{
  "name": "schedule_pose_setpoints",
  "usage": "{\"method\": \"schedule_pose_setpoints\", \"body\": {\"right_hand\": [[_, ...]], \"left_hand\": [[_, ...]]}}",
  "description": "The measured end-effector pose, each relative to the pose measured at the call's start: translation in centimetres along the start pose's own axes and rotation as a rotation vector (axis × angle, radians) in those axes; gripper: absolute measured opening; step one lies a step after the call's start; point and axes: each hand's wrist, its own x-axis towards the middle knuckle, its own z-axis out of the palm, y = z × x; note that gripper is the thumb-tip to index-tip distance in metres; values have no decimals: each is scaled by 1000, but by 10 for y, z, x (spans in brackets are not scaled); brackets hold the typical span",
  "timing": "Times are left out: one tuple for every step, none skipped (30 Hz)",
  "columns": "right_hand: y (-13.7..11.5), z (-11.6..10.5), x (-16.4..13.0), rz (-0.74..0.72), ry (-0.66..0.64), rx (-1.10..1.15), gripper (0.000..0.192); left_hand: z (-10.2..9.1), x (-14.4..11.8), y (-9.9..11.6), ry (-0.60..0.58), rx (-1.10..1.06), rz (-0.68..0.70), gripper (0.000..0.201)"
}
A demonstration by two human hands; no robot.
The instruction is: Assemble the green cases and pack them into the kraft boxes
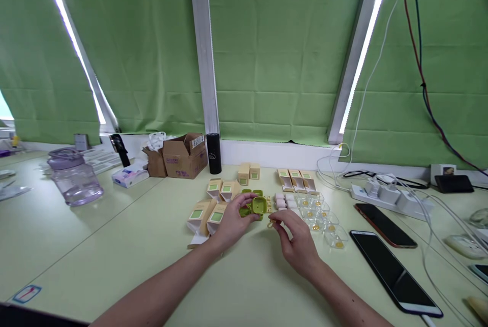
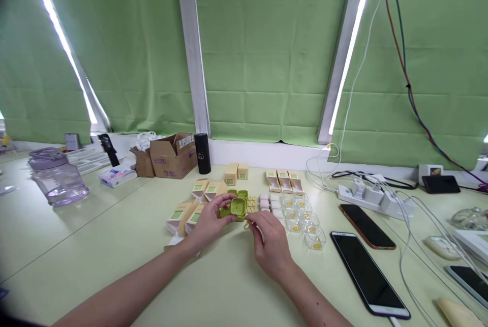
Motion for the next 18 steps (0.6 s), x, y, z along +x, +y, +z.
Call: {"method": "schedule_pose_setpoints", "body": {"right_hand": [[-1, 0, 0, 18, 8, 60, 24], [-2, 0, 1, 40, 18, 111, 24], [-3, -1, 2, 67, 30, 153, 24], [-3, -1, 2, 100, 41, 188, 23], [-3, -1, 3, 139, 49, 219, 22], [-2, -1, 3, 182, 57, 248, 22], [-1, -1, 3, 229, 66, 276, 22], [0, -1, 4, 276, 76, 307, 23], [1, 0, 4, 322, 90, 339, 24], [3, 0, 4, 366, 106, 375, 26], [5, 1, 4, 406, 121, 412, 29], [6, 1, 4, 442, 137, 448, 31], [8, 2, 5, 476, 152, 480, 34], [9, 2, 6, 508, 166, 508, 37], [10, 2, 7, 540, 179, 534, 40], [12, 2, 7, 573, 192, 559, 44], [13, 2, 8, 608, 203, 585, 47], [13, 2, 9, 644, 210, 611, 50]], "left_hand": [[0, 0, 0, -3, 3, -3, 53], [0, -1, 0, -9, 7, -5, 53], [1, -1, 1, -17, 11, -5, 52], [1, -2, 1, -29, 17, -5, 51], [2, -2, 1, -41, 23, -4, 50], [2, -3, 2, -50, 27, -4, 49], [3, -4, 3, -55, 29, -7, 49], [3, -4, 4, -58, 31, -12, 49], [4, -5, 5, -58, 33, -18, 49], [5, -6, 6, -58, 38, -25, 50], [5, -6, 8, -58, 46, -31, 50], [6, -7, 10, -58, 52, -38, 50], [6, -7, 11, -59, 58, -45, 50], [7, -8, 13, -61, 61, -52, 49], [7, -8, 14, -63, 64, -61, 49], [7, -9, 15, -68, 66, -68, 49], [8, -9, 16, -73, 67, -75, 49], [8, -10, 17, -78, 67, -79, 49]]}}
